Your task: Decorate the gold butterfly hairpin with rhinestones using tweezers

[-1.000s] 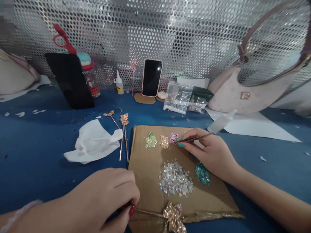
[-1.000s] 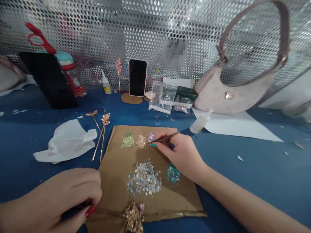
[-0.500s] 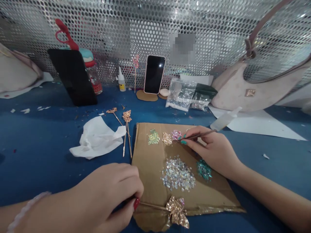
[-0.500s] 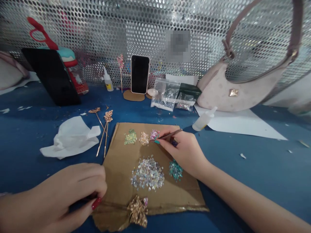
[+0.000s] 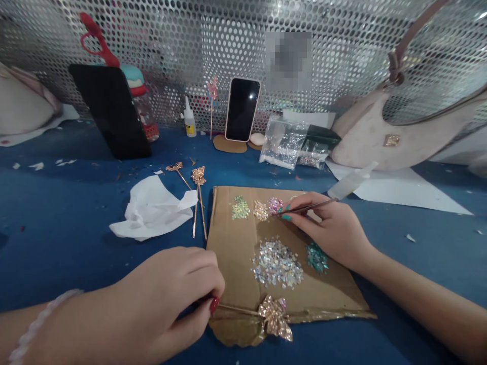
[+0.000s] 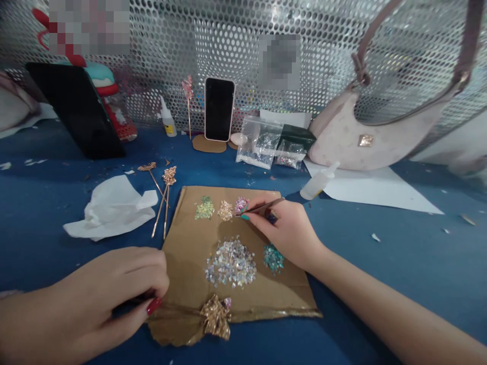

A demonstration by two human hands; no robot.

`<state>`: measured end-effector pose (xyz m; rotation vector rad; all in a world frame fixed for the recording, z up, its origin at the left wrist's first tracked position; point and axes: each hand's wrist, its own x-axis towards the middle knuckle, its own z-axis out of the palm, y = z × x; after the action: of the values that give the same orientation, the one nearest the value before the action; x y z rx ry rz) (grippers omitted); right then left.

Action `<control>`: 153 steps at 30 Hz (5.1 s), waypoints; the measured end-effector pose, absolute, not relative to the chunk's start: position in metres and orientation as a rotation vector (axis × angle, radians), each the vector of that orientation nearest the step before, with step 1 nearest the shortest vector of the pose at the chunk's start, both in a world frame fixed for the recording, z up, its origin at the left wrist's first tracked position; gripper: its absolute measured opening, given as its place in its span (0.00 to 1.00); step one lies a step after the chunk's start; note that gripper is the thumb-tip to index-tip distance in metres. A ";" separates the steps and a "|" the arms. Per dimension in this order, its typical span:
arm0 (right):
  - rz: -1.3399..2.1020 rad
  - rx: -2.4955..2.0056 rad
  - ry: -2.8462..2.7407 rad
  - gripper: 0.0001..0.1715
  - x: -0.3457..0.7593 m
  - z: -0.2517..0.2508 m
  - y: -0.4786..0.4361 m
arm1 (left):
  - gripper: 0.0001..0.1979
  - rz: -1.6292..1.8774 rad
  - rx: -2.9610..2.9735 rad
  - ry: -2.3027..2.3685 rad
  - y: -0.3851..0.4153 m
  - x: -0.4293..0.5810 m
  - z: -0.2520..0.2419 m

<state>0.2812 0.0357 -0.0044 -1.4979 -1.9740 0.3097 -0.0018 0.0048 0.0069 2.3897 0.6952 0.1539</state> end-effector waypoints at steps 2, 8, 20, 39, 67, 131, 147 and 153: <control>0.323 -1.486 -1.983 0.08 0.281 -0.005 0.036 | 0.06 0.168 2.389 0.687 0.005 -0.001 0.007; 0.345 -1.489 -1.980 0.09 0.281 -0.006 0.037 | 0.06 0.176 2.394 0.676 0.006 -0.001 0.009; 0.327 -1.485 -1.973 0.07 0.279 -0.002 0.035 | 0.06 0.147 2.408 0.686 0.006 -0.001 0.009; 0.411 -1.429 -2.021 0.05 0.281 -0.003 0.039 | 0.05 0.161 2.408 0.682 0.007 -0.001 0.009; 0.381 -1.460 -1.948 0.04 0.280 -0.005 0.034 | 0.05 0.191 2.393 0.657 0.008 0.000 0.010; 0.314 -1.481 -1.891 0.02 0.278 -0.006 0.033 | 0.05 0.223 2.412 0.634 0.009 -0.002 0.008; 0.318 -1.490 -1.916 0.02 0.278 -0.006 0.034 | 0.05 0.222 2.404 0.637 0.009 0.000 0.009; 0.307 -1.428 -1.939 0.03 0.280 -0.007 0.034 | 0.05 0.205 2.410 0.638 0.009 0.000 0.008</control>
<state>0.2795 0.0343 -0.0073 -1.4278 -1.9387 0.3073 0.0000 0.0093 0.0081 2.4103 0.6378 0.2048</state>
